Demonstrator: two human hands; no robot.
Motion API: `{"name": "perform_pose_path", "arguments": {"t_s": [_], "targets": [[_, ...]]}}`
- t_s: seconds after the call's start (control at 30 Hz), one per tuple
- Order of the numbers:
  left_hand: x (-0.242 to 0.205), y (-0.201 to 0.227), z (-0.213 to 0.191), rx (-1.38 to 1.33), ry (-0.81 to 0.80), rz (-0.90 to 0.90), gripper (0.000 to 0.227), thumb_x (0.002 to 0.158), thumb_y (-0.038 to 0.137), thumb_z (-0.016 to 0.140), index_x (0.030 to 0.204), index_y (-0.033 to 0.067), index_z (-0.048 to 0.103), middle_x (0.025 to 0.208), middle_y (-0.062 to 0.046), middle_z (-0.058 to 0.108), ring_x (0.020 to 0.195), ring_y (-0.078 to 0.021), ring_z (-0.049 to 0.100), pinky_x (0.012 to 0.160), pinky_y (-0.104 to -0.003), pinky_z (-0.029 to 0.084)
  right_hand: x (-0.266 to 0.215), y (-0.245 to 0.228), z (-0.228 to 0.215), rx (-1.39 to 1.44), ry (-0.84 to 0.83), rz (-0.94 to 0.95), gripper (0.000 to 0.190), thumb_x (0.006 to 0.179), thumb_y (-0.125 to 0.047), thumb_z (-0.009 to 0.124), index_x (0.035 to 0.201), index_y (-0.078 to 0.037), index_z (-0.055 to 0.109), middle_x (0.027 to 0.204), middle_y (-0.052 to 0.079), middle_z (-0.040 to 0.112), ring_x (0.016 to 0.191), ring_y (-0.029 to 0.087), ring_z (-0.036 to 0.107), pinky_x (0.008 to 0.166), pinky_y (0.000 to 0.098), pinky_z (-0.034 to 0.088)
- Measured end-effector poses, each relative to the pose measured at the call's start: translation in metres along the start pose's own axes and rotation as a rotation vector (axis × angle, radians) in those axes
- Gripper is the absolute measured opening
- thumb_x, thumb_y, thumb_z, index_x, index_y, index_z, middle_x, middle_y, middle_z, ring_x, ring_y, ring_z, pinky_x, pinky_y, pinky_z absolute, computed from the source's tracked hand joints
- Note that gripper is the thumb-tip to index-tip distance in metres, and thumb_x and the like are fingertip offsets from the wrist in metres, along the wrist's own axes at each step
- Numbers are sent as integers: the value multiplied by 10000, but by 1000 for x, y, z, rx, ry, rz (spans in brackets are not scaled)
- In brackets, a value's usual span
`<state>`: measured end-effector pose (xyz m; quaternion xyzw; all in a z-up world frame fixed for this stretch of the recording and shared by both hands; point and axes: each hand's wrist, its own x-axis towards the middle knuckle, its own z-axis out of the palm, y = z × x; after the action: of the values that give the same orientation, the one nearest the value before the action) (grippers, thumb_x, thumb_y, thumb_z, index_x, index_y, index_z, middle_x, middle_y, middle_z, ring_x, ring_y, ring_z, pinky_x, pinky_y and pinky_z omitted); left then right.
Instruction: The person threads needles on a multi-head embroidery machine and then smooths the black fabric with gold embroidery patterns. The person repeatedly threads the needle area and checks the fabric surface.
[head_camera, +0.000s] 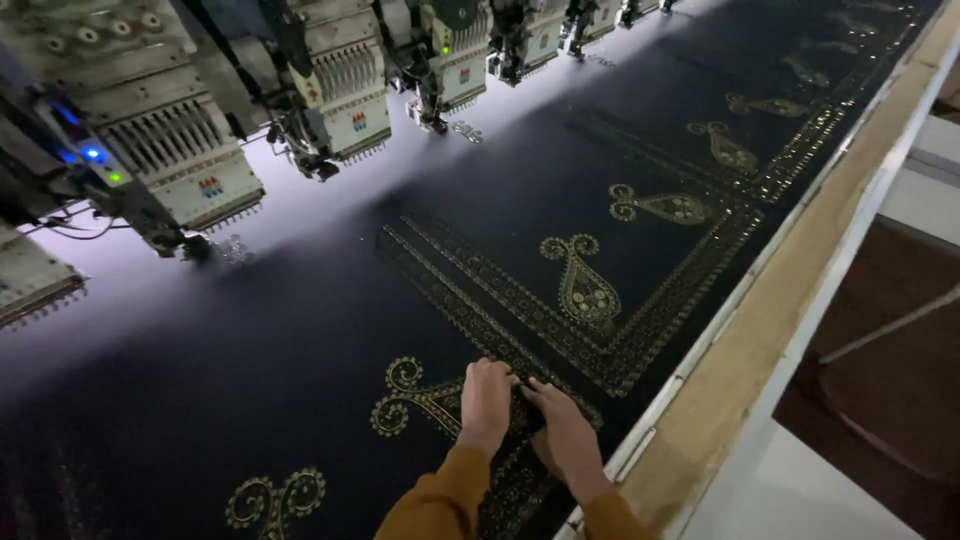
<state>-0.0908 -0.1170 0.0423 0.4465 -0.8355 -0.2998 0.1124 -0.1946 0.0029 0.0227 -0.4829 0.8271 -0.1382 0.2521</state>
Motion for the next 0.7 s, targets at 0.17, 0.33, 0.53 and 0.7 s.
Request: {"name": "perform_pose_path", "arguments": {"t_s": [0.17, 0.33, 0.53, 0.7], "targets": [[16, -13, 44, 588, -48, 274, 201, 991, 32, 625, 889, 185, 708, 957, -20, 638, 962, -238, 537, 952, -377, 414, -7, -1, 4, -67, -41, 13, 730, 961, -180, 683, 1595, -317, 350, 1688, -181, 262, 1590, 139, 169, 1068, 371, 536], [2, -15, 19, -224, 85, 8, 203, 1032, -5, 458, 881, 100, 542, 1022, -87, 535, 939, -271, 446, 829, -407, 376, -13, -21, -10, 20, -2, -38, 665, 959, -157, 688, 1558, -292, 434, 1662, -138, 338, 1568, 180, 234, 1149, 433, 465], [-4, -9, 22, -345, 109, 75, 277, 882, -133, 391, 825, 136, 364, 816, -34, 388, 787, -203, 274, 779, -343, 176, -26, -26, -23, 79, -15, 19, 709, 930, -77, 657, 1565, -293, 426, 1667, -139, 335, 1587, 170, 203, 1027, 417, 566], [-3, -24, 25, -179, -70, 76, 366, 786, -198, 438, 814, 144, 309, 822, -30, 363, 832, -215, 307, 731, -356, 171, -17, -11, -10, 30, -25, 18, 748, 902, -119, 680, 1558, -369, 421, 1668, -229, 304, 1598, 96, 167, 751, 351, 627]]}}
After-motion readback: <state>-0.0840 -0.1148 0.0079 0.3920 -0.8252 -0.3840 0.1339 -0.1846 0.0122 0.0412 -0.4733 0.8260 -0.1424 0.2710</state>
